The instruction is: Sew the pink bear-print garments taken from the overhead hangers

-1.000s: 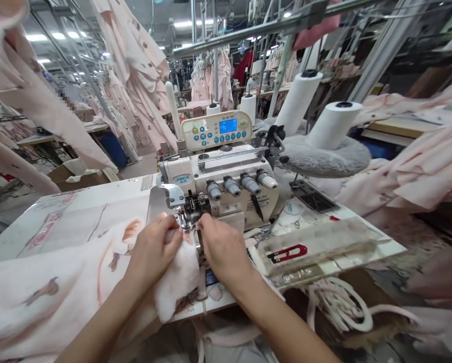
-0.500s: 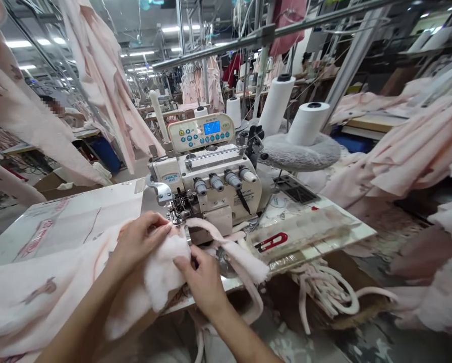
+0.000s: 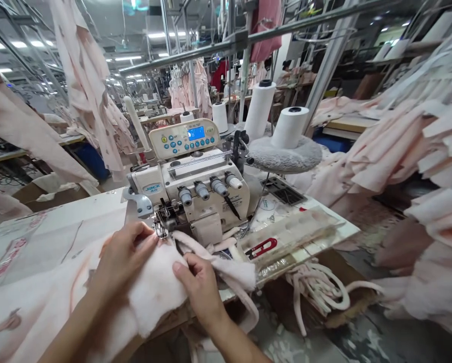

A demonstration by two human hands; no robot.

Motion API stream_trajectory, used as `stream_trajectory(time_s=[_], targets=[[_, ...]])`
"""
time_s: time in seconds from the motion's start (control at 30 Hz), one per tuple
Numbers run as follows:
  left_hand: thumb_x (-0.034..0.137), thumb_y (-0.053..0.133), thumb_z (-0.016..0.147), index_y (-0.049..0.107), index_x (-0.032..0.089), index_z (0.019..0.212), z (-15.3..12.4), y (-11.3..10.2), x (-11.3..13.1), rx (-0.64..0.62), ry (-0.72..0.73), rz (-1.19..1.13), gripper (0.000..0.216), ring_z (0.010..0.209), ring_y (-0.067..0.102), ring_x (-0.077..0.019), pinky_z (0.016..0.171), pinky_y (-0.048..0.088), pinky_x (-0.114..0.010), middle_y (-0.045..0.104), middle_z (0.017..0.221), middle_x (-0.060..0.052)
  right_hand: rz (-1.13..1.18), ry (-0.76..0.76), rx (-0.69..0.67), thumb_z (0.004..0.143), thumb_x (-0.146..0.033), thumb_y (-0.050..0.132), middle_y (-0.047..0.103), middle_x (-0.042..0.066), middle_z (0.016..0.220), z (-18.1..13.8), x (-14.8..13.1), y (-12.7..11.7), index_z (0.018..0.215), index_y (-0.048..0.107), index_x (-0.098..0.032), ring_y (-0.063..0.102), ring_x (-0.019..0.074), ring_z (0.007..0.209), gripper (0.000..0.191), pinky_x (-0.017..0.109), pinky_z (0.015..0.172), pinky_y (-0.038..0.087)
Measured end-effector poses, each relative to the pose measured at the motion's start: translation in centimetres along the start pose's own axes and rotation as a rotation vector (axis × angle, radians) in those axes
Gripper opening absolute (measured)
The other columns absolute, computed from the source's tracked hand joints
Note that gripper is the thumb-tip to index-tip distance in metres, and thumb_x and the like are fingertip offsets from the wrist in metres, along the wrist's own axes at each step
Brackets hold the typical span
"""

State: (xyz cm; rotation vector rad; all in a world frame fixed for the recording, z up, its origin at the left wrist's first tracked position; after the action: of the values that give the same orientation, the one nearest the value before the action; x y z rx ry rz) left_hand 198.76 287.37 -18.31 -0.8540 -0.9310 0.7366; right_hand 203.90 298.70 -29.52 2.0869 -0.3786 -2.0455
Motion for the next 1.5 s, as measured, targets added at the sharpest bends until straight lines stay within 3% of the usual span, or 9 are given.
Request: stream_trajectory(time_s=[0.13,0.27,0.5,0.73,0.87,1.13,1.33,1.4,1.5], targets=[[0.021,0.045,0.085,0.057,0.020,0.092,-2.7,-1.4,3.0,0.221,0.246,0.136,0.014,0.088,0.051,-0.0208,0.076,0.037,-0.034,0.058,0.093,-0.006,-0.003,-0.016,-0.003,0.075,-0.049,0.056,0.030,-0.004,0.060,0.2,-0.4,0.0,0.059,0.037,-0.019,0.027,0.0101,0.057,0.039,0.021,0.048,0.023],[0.014,0.043,0.085,0.053,0.019,0.112,-5.0,0.2,5.3,0.133,0.402,0.206,0.030,0.087,0.049,-0.0204,0.071,0.038,-0.033,0.058,0.095,-0.006,0.033,0.000,-0.049,0.077,-0.048,0.057,0.038,-0.002,0.064,0.1,0.1,0.2,0.066,0.046,-0.016,0.032,0.0107,0.060,0.035,0.021,0.051,0.027],[0.016,0.044,0.084,0.053,0.018,0.117,-4.8,0.8,5.1,0.072,0.398,0.277,0.034,0.090,0.048,-0.0219,0.075,0.040,-0.035,0.055,0.101,-0.009,-0.026,-0.026,-0.031,0.079,-0.048,0.056,0.038,-0.004,0.062,0.3,-0.1,0.1,0.064,0.045,-0.017,0.031,0.0099,0.058,0.036,0.020,0.051,0.027],[0.022,0.048,0.086,0.055,0.014,0.113,-9.1,0.3,6.2,0.193,0.453,0.180,0.029,0.100,0.048,-0.0226,0.089,0.033,-0.036,0.058,0.111,-0.009,-0.152,-0.052,-0.132,0.081,-0.038,0.053,0.050,-0.001,0.072,-2.0,-0.8,0.2,0.081,0.056,-0.016,0.046,0.0151,0.072,0.022,0.024,0.064,0.037],[0.013,0.045,0.087,0.055,0.013,0.112,-9.7,0.6,6.3,0.192,0.468,0.175,0.027,0.095,0.051,-0.0206,0.086,0.032,-0.035,0.063,0.100,-0.007,-0.193,-0.052,-0.115,0.077,-0.028,0.053,0.054,0.000,0.075,-3.0,-0.8,-0.1,0.082,0.058,-0.017,0.048,0.0160,0.074,0.013,0.025,0.068,0.039],[0.008,0.051,0.083,0.059,0.015,0.089,-9.5,-1.1,7.0,0.261,0.400,-0.034,0.012,0.072,0.047,-0.0149,0.075,0.035,-0.032,0.058,0.072,-0.002,-0.266,-0.069,-0.077,0.075,-0.034,0.055,0.050,0.000,0.065,-3.8,-1.4,0.0,0.066,0.057,-0.015,0.043,0.0128,0.062,0.021,0.022,0.057,0.035],[0.007,0.054,0.079,0.059,0.014,0.104,-10.9,-1.7,7.3,0.352,0.494,0.076,0.026,0.074,0.045,-0.0159,0.074,0.035,-0.034,0.055,0.073,-0.004,-0.081,0.094,-0.290,0.081,-0.035,0.046,0.033,-0.007,0.047,-5.0,-0.5,1.5,0.081,0.062,-0.014,0.025,0.0070,0.039,0.027,0.019,0.037,0.021],[0.006,0.054,0.079,0.059,0.012,0.101,-11.3,-1.7,7.4,0.363,0.540,0.116,0.023,0.075,0.045,-0.0163,0.074,0.035,-0.035,0.056,0.073,-0.004,-0.300,-0.112,-0.253,0.083,-0.030,0.047,0.042,-0.004,0.054,-4.9,-2.2,0.9,0.090,0.063,-0.015,0.036,0.0089,0.045,0.023,0.019,0.041,0.029],[0.005,0.053,0.079,0.058,0.010,0.098,-11.5,-1.7,8.1,0.360,0.613,0.143,0.020,0.076,0.046,-0.0171,0.075,0.035,-0.035,0.057,0.073,-0.004,-0.763,-0.707,-0.017,0.083,-0.015,0.051,0.056,0.005,0.081,-5.9,-7.1,0.3,0.108,0.059,-0.017,0.053,0.0151,0.071,0.026,0.024,0.061,0.043]])
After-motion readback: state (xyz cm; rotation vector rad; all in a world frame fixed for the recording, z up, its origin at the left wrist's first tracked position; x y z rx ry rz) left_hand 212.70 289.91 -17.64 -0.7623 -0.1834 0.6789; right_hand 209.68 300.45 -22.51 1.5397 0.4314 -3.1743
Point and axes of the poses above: each hand's wrist, its own z-axis towards the middle knuckle, its own y-axis out of the palm, x = y × z, the point moved 9 cm from there along z, towards the middle knuckle
